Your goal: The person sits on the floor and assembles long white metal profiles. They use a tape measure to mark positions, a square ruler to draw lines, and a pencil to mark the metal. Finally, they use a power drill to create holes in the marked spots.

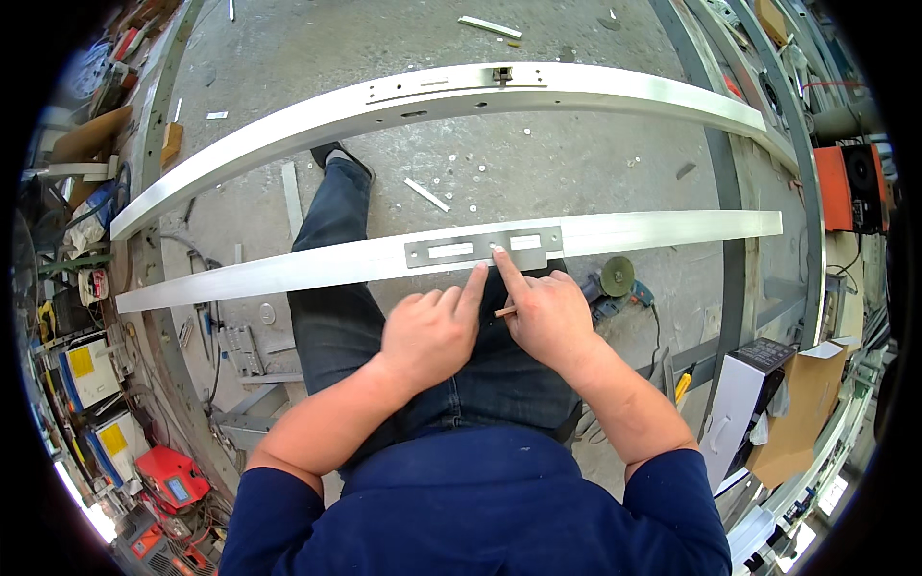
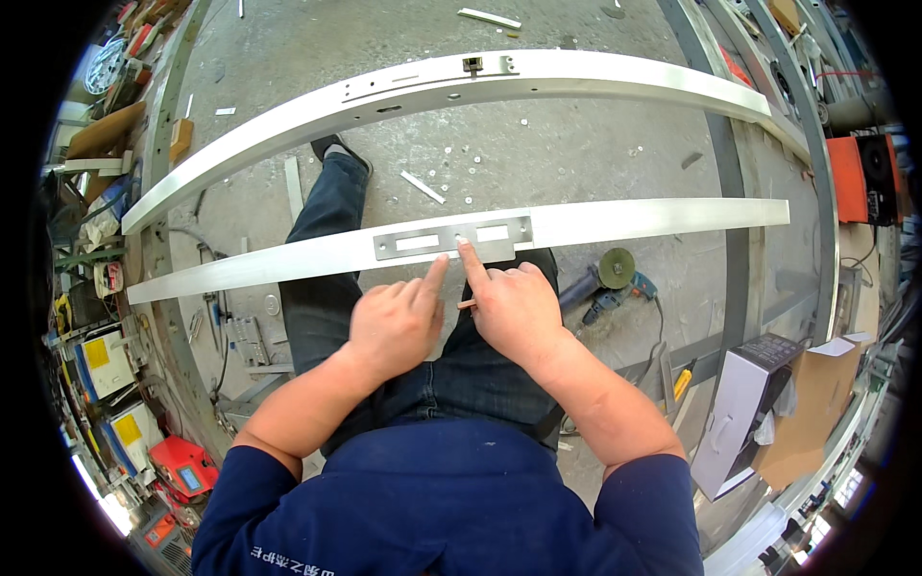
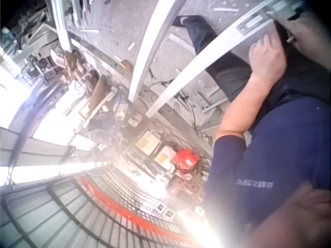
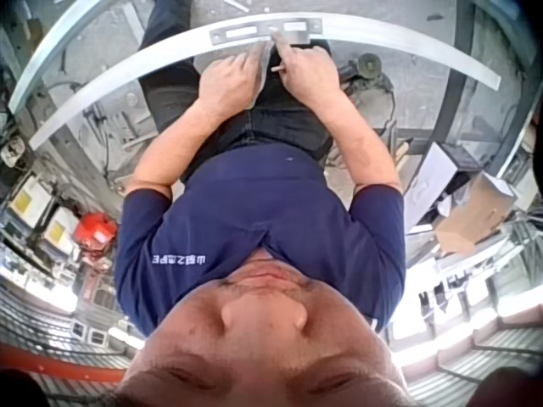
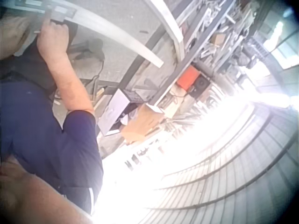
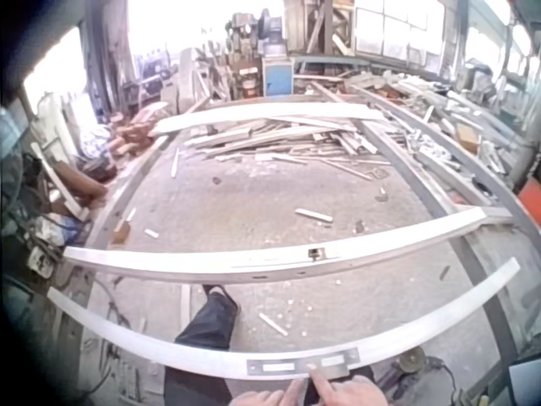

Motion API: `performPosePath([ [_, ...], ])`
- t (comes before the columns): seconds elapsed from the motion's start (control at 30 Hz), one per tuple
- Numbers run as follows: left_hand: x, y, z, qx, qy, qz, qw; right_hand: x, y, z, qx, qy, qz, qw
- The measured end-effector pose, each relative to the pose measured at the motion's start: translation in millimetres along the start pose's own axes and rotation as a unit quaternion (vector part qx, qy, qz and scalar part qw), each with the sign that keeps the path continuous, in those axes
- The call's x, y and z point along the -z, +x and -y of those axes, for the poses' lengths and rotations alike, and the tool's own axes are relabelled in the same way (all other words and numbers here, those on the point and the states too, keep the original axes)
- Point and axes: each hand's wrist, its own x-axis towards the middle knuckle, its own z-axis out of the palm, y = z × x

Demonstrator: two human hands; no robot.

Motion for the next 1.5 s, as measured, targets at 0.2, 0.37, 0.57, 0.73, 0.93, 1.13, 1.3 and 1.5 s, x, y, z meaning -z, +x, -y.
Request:
performPosePath([
  [0.2, -23, 12, -16, 0.072, 0.024, 0.103, 0.992, -1, 3, -1, 0.005, 0.014, -0.015, 1.0],
  [0.37, -28, 16, -12, 0.053, 0.057, 0.091, 0.993, 0, 3, -1, 0.0, 0.019, -0.01, 1.0],
  [0.57, -26, 18, -8, 0.022, 0.09, 0.085, 0.992, 9, 2, 0, -0.035, 0.119, -0.047, 0.991],
  [0.73, -17, 25, -15, 0.006, 0.119, 0.11, 0.987, 50, -6, -18, -0.216, 0.496, -0.091, 0.836],
  [0.93, -14, 31, -19, 0.0, 0.123, 0.117, 0.986, 45, 2, -40, -0.205, 0.554, -0.211, 0.778],
  [1.13, -19, 28, -17, 0.006, 0.118, 0.105, 0.987, 29, 14, -33, -0.15, 0.453, -0.188, 0.859],
  [1.3, -16, 29, -17, 0.005, 0.119, 0.11, 0.987, 29, 18, -20, -0.126, 0.334, -0.175, 0.917],
  [1.5, -16, 30, -18, 0.002, 0.122, 0.105, 0.987, 25, 21, -20, -0.103, 0.277, -0.181, 0.938],
])
